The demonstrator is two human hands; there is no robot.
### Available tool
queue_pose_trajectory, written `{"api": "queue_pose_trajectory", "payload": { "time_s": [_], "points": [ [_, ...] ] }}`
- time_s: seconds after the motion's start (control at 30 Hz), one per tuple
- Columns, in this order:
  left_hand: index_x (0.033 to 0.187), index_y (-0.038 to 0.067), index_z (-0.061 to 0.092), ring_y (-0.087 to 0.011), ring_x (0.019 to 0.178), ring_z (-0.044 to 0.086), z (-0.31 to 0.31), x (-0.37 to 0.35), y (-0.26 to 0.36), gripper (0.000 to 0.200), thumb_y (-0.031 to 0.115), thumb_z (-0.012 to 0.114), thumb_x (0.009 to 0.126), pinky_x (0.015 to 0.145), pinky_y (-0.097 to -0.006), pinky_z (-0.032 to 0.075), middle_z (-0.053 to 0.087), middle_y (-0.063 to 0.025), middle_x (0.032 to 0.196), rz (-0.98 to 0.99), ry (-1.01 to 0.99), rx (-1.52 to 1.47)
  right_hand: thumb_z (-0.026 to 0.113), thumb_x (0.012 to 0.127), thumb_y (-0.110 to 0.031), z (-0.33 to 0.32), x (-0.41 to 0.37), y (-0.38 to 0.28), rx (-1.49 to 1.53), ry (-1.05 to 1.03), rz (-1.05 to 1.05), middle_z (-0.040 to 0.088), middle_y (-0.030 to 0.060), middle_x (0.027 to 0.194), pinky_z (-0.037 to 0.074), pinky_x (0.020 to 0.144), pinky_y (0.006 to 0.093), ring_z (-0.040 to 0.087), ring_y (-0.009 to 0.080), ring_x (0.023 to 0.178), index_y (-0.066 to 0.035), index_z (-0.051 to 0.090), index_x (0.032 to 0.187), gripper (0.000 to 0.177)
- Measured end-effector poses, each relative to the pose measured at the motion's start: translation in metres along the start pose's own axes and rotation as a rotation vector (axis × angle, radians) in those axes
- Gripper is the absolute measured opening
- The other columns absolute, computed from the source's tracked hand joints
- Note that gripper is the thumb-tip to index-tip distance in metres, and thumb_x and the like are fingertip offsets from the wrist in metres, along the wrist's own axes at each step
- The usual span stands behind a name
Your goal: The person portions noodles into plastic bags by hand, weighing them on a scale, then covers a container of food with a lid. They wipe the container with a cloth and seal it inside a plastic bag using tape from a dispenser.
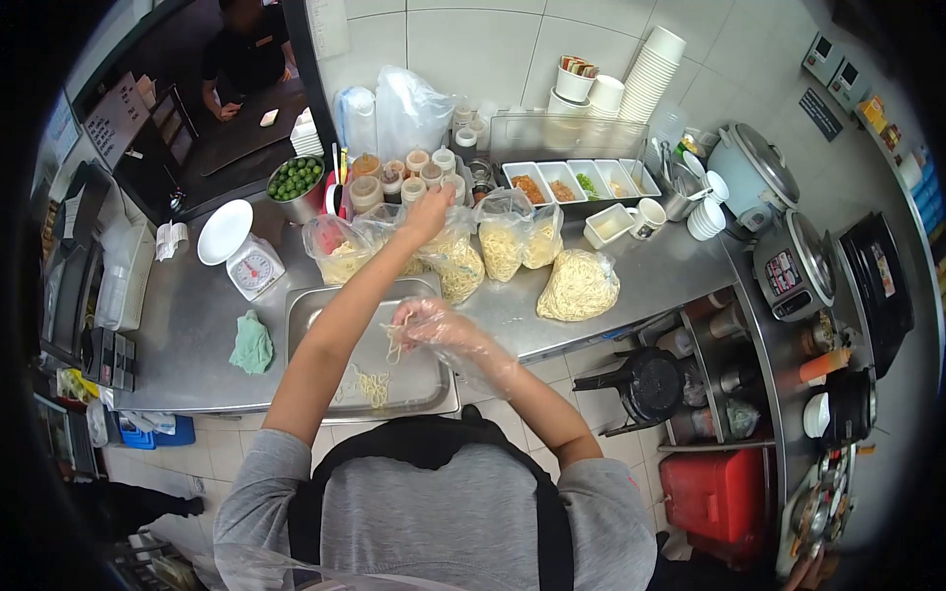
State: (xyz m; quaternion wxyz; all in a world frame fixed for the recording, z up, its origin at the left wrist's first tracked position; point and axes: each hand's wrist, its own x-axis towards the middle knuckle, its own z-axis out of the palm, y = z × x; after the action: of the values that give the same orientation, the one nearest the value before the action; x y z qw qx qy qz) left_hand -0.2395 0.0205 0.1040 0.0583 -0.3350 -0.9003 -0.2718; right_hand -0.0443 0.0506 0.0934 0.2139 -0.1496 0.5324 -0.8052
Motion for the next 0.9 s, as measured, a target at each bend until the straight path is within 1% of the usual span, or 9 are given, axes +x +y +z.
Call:
{"api": "queue_pose_trajectory", "payload": {
  "time_s": [0.3,0.4,0.5,0.6,0.63,0.7,0.77,0.8,0.9],
  "points": [
    [0.082,0.006,0.068,-0.0369,0.093,0.056,-0.023,-0.013,-0.035,0.028,-0.005,0.045,0.071,0.08,-0.0408,0.044,0.059,-0.0236,0.09,0.046,0.154,-0.2,0.065,0.078,-0.009,-0.052,0.004,-0.12,-0.146,0.223,-0.282,0.062,0.0074,0.083,0.051,0.068,0.0285,0.062,0.015,0.071,-0.003,0.057,0.092,0.017],
    [0.092,0.003,0.067,-0.0309,0.085,0.062,-0.007,-0.006,-0.052,0.031,-0.004,0.055,0.064,0.076,-0.037,0.047,0.062,-0.022,0.096,-0.173,0.017,-0.264,0.064,0.079,-0.007,-0.06,0.021,-0.15,-0.064,0.29,-0.375,0.061,0.0055,0.08,0.051,0.069,0.0287,0.062,0.0146,0.071,-0.003,0.056,0.092,0.016],
    [0.102,0.001,0.064,-0.027,0.078,0.064,-0.022,-0.015,-0.037,0.042,-0.001,0.062,0.06,0.071,-0.0347,0.049,0.064,-0.0194,0.093,-0.137,0.086,-0.217,0.064,0.079,-0.006,-0.086,0.052,-0.15,-0.153,0.393,-0.374,0.06,0.0048,0.079,0.051,0.07,0.0281,0.061,0.0147,0.071,-0.002,0.054,0.091,0.016],
    [0.109,0.002,0.061,-0.0188,0.072,0.063,-0.027,-0.021,-0.031,0.053,0.001,0.067,0.056,0.069,-0.0303,0.048,0.066,-0.0122,0.09,-0.174,0.1,-0.383,0.064,0.079,-0.005,-0.105,0.077,-0.133,-0.204,0.386,-0.408,0.059,0.0031,0.078,0.051,0.072,0.0274,0.06,0.0135,0.072,-0.003,0.056,0.087,0.012],
    [0.109,0.003,0.061,-0.0194,0.08,0.062,-0.031,-0.021,-0.031,0.055,0.002,0.068,0.055,0.073,-0.0303,0.047,0.065,-0.0126,0.095,-0.223,0.04,-0.516,0.064,0.079,-0.005,-0.107,0.083,-0.126,-0.218,0.369,-0.447,0.059,0.0027,0.078,0.052,0.072,0.0274,0.06,0.0131,0.072,-0.003,0.056,0.085,0.01],
    [0.111,0.004,0.06,-0.0206,0.094,0.06,-0.041,-0.018,-0.034,0.058,0.005,0.07,0.054,0.082,-0.0304,0.045,0.063,-0.0134,0.104,-0.321,-0.084,-0.782,0.065,0.075,-0.005,-0.119,0.093,-0.112,-0.484,0.412,-0.346,0.058,0.0022,0.076,0.051,0.068,0.0266,0.059,0.0118,0.072,-0.003,0.058,0.083,0.01],
    [0.112,0.003,0.06,-0.0181,0.092,0.059,-0.046,-0.014,-0.039,0.06,0.006,0.072,0.052,0.08,-0.0283,0.046,0.062,-0.0126,0.105,-0.294,-0.105,-0.758,0.066,0.072,-0.009,-0.145,0.108,-0.093,-0.814,0.448,-0.208,0.06,0.0047,0.075,0.05,0.067,0.0272,0.06,0.0129,0.07,-0.004,0.06,0.084,0.015],
    [0.112,0.003,0.06,-0.0168,0.09,0.059,-0.048,-0.012,-0.041,0.062,0.006,0.073,0.052,0.079,-0.0272,0.046,0.061,-0.0122,0.105,-0.282,-0.116,-0.747,0.065,0.069,-0.016,-0.106,0.103,-0.115,-1.364,0.612,0.035,0.063,0.0119,0.078,0.049,0.069,0.0311,0.062,0.0208,0.073,-0.007,0.062,0.087,0.02],
    [0.115,0.004,0.058,-0.0132,0.077,0.058,-0.053,-0.005,-0.036,0.062,-0.001,0.069,0.053,0.072,-0.026,0.046,0.061,-0.0075,0.099,-0.192,-0.069,-0.72,0.064,0.069,-0.021,-0.12,0.118,-0.121,-1.793,0.304,0.149,0.063,0.0162,0.085,0.049,0.072,0.0358,0.062,0.0288,0.08,-0.012,0.065,0.09,0.023]
  ]
}}
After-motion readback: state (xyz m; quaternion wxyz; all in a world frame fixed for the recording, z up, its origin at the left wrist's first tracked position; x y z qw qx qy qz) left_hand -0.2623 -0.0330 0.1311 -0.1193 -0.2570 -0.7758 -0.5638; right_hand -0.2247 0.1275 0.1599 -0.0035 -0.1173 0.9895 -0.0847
